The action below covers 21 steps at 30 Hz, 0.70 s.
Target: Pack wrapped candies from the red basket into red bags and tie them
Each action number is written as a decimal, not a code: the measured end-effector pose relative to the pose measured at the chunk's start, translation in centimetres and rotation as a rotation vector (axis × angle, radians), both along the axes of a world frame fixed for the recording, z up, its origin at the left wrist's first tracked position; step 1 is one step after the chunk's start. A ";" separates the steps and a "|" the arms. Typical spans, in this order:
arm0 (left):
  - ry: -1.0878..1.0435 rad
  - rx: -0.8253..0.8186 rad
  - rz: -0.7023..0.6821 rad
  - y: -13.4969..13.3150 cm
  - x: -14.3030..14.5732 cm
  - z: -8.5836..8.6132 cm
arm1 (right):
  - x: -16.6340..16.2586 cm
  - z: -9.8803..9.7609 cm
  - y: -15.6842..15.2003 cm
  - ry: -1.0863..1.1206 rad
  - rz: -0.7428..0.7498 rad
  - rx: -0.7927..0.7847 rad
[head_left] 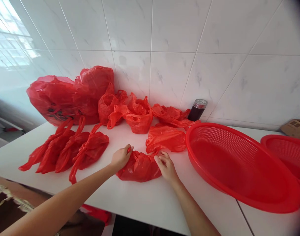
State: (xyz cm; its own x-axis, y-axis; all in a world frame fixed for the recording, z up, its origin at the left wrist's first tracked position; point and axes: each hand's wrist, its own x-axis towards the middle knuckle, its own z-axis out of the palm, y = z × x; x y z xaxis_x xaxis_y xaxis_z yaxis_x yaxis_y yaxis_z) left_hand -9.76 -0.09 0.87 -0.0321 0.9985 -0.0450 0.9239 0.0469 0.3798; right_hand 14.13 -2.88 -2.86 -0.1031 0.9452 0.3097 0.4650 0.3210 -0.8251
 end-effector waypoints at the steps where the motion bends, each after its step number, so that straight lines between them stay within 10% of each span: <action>1: 0.044 -0.010 -0.012 0.0 0.3 -0.3 | -0.1 -0.1 0.0 -0.021 -0.004 -0.003; 21: 0.371 -0.032 -0.114 0.9 0.5 -1.4 | -1.6 -0.5 -0.1 -0.486 -0.086 -0.032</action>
